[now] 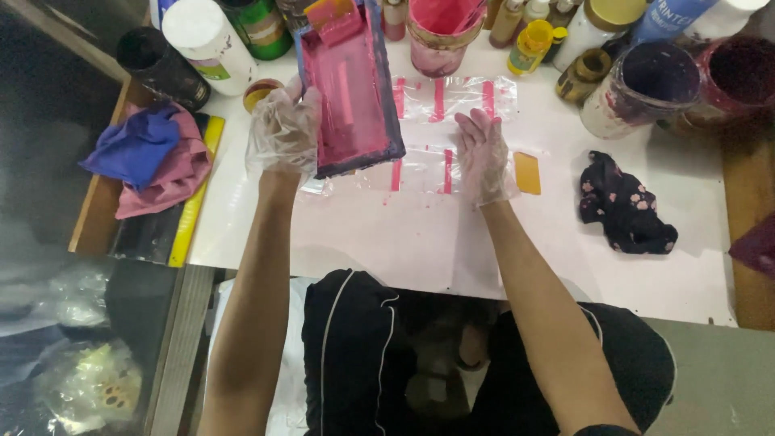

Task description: The person, wearing gloves, uses a small scraper to spread pink ink across a screen printing frame and then wipes the tool with a dark cloth.

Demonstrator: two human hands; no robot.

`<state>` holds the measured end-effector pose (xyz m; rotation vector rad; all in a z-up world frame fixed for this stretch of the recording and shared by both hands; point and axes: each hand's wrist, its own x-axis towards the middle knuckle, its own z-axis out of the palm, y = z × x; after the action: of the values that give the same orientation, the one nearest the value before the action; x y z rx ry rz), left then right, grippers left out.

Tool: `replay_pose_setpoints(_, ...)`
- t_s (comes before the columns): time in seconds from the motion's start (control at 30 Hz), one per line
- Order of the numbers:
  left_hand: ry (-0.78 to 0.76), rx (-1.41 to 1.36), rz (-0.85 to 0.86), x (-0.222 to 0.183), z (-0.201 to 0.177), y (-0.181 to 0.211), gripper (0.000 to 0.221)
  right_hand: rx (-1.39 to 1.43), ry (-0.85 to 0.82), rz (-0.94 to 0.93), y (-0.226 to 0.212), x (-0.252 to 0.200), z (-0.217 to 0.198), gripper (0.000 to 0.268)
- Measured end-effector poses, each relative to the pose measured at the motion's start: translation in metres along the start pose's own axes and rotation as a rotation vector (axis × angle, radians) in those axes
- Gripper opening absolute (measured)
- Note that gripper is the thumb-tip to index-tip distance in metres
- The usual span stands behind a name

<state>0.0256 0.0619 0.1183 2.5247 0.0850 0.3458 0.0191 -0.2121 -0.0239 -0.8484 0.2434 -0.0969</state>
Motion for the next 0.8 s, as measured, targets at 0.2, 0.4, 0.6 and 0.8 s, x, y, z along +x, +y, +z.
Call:
replay_pose_setpoints(0.2, -0.136, 0.145, -0.11, 0.004, 0.001, 0.014, 0.058, 0.155, 0.074, 0.028, -0.014, 0.001, -0.001, 0.084)
replay_pose_setpoints(0.4, -0.287, 0.156, 0.091, 0.005, 0.003, 0.046, 0.051, 0.051, 0.069, -0.039, -0.066, -0.006, 0.017, 0.065)
replay_pose_setpoints(0.6, -0.56, 0.628, 0.678, 0.017, 0.053, 0.043, 0.025, -0.179, -0.057, -0.009, -0.137, 0.019, 0.017, 0.063)
replay_pose_setpoints(0.8, -0.779, 0.696, 1.008, -0.011, 0.097, 0.068, 0.035, -0.25, -0.073, -0.012, -0.149, 0.008, 0.006, 0.058)
